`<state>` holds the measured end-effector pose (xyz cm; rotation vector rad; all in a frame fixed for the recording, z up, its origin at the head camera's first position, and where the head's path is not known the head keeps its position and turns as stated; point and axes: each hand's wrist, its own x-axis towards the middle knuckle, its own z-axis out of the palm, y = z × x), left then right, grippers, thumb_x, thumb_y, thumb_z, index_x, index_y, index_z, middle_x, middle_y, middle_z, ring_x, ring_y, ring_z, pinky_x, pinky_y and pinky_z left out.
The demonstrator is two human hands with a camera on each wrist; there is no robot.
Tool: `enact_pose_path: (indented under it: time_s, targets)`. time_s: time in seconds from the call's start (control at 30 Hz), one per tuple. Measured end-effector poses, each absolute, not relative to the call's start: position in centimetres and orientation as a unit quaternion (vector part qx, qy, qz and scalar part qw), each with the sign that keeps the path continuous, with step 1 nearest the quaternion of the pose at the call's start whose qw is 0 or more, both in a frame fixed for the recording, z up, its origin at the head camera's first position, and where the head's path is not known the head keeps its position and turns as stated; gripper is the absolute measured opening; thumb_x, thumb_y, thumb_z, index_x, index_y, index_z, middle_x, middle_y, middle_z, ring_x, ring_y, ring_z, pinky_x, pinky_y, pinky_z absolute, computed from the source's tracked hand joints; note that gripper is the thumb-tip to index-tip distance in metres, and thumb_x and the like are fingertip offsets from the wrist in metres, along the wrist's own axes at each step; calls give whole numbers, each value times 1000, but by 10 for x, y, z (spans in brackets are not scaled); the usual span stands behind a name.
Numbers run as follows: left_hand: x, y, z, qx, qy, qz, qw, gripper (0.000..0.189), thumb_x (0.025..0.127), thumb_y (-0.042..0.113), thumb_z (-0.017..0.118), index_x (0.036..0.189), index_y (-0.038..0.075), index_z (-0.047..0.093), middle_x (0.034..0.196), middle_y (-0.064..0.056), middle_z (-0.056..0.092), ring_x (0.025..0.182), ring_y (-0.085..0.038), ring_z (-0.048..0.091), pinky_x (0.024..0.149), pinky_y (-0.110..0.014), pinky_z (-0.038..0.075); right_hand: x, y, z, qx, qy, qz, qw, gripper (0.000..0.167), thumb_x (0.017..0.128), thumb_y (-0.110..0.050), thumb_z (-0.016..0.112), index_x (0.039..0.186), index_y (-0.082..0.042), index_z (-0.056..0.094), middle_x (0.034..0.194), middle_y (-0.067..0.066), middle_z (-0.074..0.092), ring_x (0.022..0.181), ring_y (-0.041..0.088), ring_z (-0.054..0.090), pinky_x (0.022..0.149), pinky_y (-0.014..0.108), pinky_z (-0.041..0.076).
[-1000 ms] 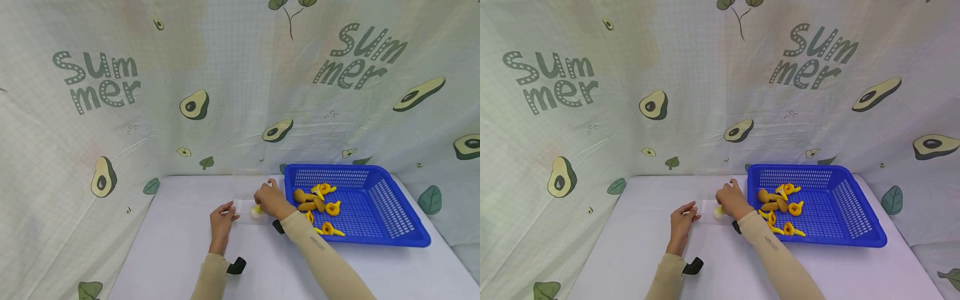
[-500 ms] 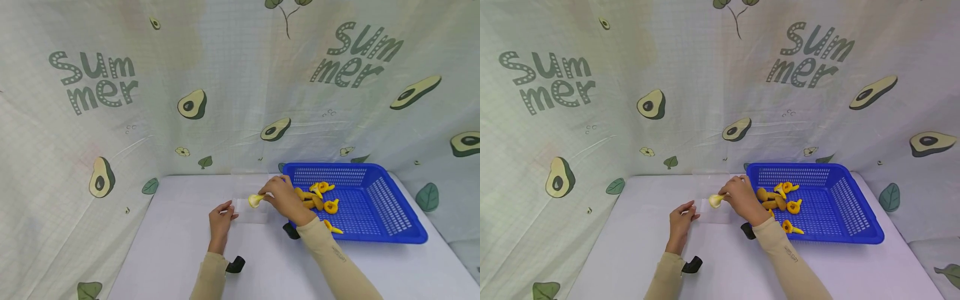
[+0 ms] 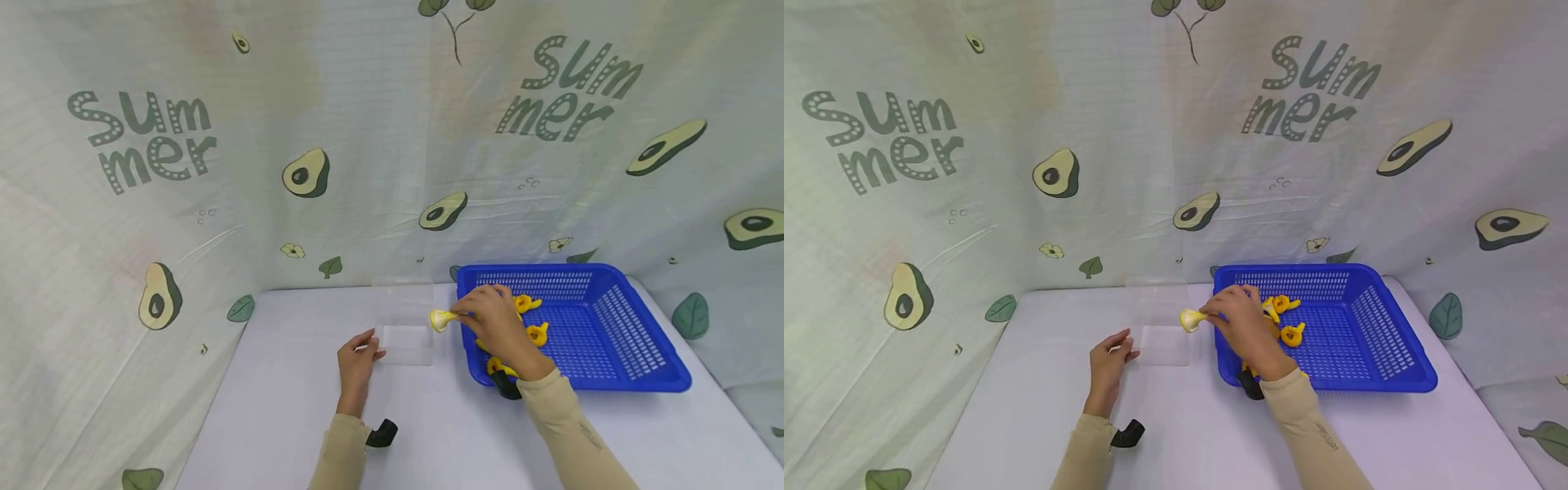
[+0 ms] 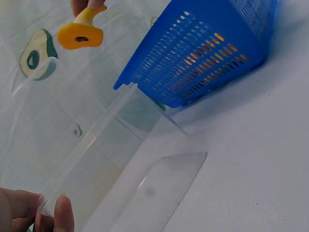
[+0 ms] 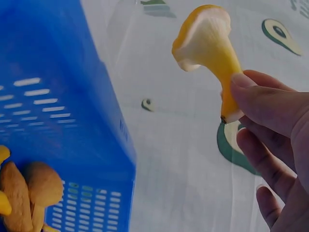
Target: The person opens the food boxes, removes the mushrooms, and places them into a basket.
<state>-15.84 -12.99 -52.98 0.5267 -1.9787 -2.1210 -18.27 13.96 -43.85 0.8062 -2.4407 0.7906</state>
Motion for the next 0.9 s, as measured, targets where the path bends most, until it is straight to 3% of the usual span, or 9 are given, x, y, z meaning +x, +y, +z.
enact_pose_path:
  time_s: [0.53, 0.9]
  targets:
    - [-155, -130, -531, 159, -654, -734, 96, 33, 99, -10, 65, 130, -19, 63, 105, -18, 59, 72, -11, 65, 71, -23, 67, -168, 184, -444, 235, -888, 301, 254, 24, 79, 6, 87, 98, -9, 84, 95, 6, 80, 97, 32, 67, 93, 58, 42]
    - [-160, -132, -532, 170, -660, -725, 100, 31, 98, -10, 65, 127, -18, 66, 101, -16, 60, 72, -12, 65, 70, -21, 67, -164, 216, -446, 174, -904, 300, 250, 20, 83, 6, 85, 99, -6, 83, 101, 16, 79, 100, 40, 66, 97, 68, 40]
